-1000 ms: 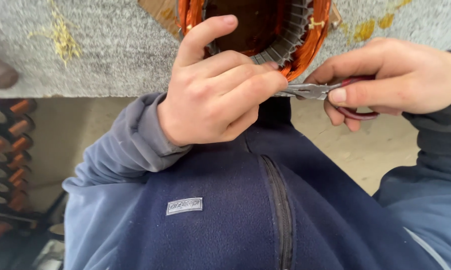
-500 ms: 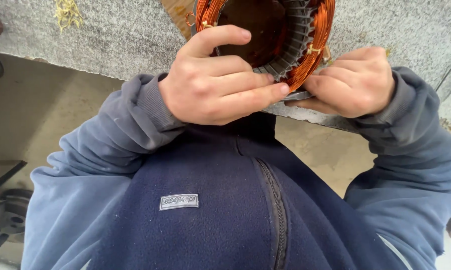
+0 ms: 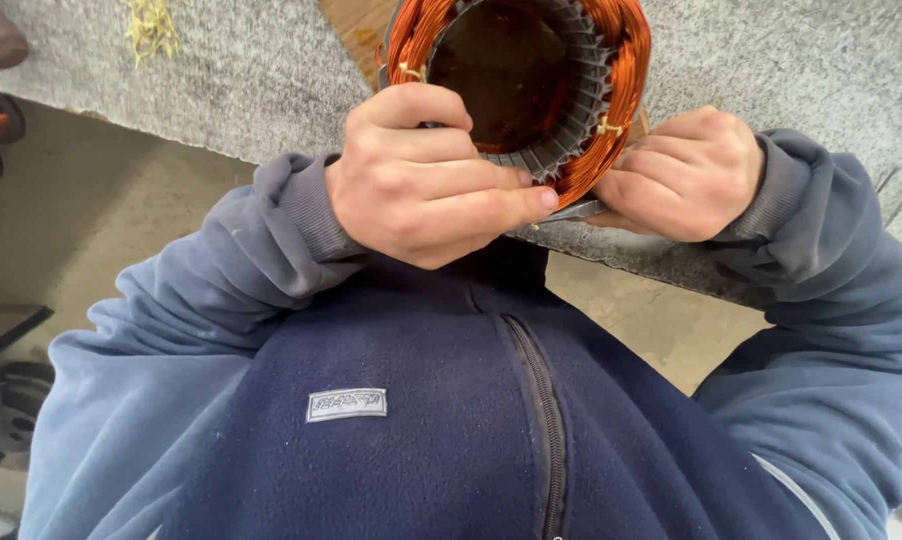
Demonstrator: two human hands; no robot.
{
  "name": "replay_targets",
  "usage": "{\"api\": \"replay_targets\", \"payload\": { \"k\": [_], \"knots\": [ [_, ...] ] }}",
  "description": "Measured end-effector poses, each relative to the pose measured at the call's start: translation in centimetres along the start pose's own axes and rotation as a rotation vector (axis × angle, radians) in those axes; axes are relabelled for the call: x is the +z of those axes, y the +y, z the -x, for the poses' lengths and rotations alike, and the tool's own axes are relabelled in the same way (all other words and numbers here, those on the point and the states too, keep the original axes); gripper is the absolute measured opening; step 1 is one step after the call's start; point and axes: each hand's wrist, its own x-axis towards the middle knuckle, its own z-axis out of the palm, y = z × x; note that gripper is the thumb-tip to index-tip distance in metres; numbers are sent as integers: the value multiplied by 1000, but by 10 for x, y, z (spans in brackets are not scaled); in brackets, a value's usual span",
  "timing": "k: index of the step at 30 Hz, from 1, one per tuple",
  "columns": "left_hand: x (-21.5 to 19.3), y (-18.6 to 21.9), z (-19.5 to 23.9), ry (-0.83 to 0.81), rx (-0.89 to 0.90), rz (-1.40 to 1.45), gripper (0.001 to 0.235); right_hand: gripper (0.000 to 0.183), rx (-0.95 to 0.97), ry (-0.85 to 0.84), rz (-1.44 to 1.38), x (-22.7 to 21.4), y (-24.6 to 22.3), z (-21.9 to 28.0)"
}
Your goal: Securing the copper windings of an electric motor stator using ties and pliers.
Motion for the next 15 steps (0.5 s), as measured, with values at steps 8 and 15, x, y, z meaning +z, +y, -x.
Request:
{"api": "replay_targets", "payload": {
  "k": [8, 15],
  "knots": [
    [3, 0, 1, 27, 8, -14, 19, 22, -52, -15, -20, -1, 11, 1],
    [1, -9, 7, -13, -10, 54, 12, 12, -541, 39, 32, 13, -10, -40]
  ]
}}
